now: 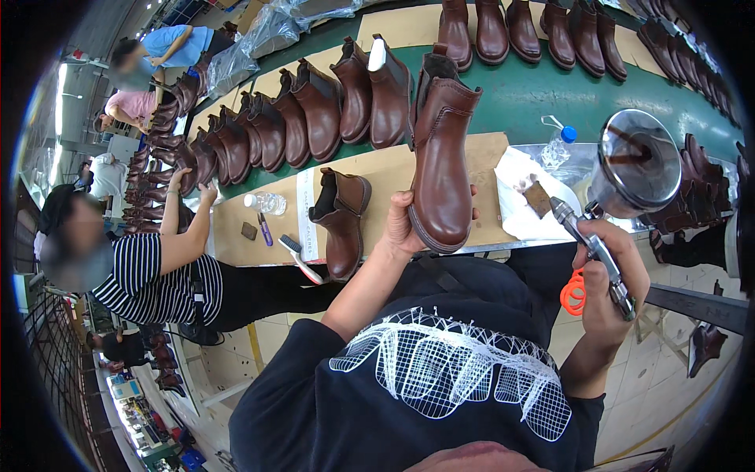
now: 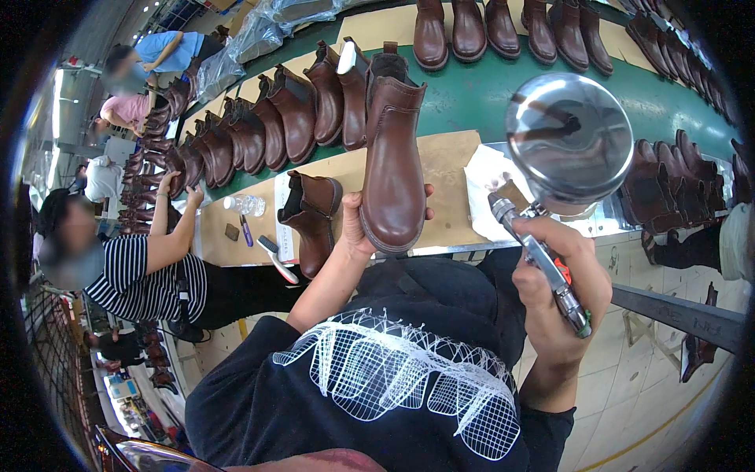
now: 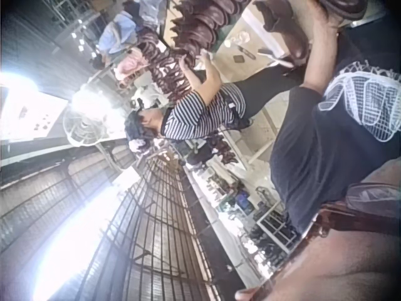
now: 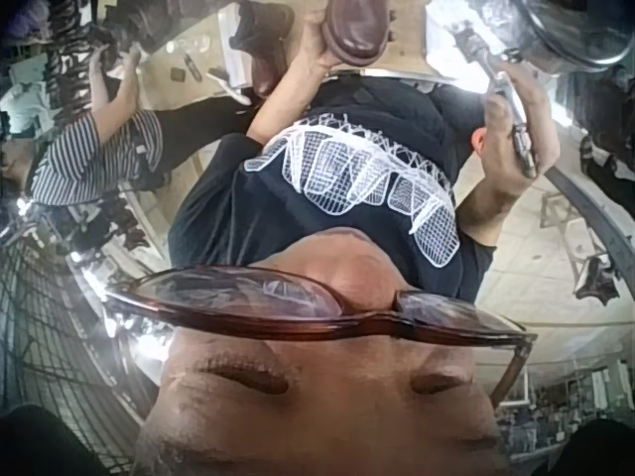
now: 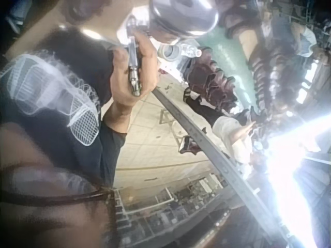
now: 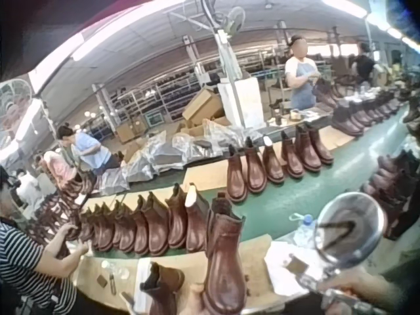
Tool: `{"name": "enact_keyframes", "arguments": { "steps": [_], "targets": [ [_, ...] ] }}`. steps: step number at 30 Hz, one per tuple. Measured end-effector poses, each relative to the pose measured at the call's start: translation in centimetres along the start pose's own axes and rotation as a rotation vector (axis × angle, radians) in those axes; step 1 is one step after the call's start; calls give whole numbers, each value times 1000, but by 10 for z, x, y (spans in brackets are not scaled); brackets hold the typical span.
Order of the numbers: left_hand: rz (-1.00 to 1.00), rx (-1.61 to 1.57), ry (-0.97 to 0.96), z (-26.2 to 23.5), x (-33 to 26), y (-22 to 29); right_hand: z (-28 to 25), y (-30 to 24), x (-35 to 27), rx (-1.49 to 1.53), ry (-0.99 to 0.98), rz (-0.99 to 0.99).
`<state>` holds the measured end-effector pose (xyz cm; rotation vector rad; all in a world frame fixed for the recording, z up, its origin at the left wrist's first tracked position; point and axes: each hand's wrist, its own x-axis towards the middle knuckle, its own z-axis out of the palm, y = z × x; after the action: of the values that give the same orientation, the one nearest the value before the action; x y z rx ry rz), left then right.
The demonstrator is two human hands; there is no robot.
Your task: Inspecting and cleaning finished leather boots on a factory assembly line.
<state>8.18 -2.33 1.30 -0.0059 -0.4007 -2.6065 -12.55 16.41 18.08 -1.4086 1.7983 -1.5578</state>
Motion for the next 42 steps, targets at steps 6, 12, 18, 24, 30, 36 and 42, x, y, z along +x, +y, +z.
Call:
{"name": "enact_keyframes", "arguments": {
  "steps": [6, 12, 18, 24, 30, 36, 42],
  "targets": [
    [4, 100, 159, 3, -1, -3, 4, -2, 0, 36, -76, -48],
    [64, 154, 192, -2, 2, -2, 5, 4, 4, 26, 15, -6],
    [45, 127, 202, -18, -2, -3, 5, 16, 5, -3, -25, 13],
    [80, 152, 177, -29, -9, -2, -8, 32, 8, 63, 12, 55],
    [259, 464, 426, -12, -6, -9, -12, 31, 10, 71, 49, 49],
    [426, 733, 459, -8, -2, -10, -8, 16, 24, 117, 36, 1],
    [457, 839, 473, -4, 1, -13, -5, 14, 32, 22, 19, -85]
  ]
}}
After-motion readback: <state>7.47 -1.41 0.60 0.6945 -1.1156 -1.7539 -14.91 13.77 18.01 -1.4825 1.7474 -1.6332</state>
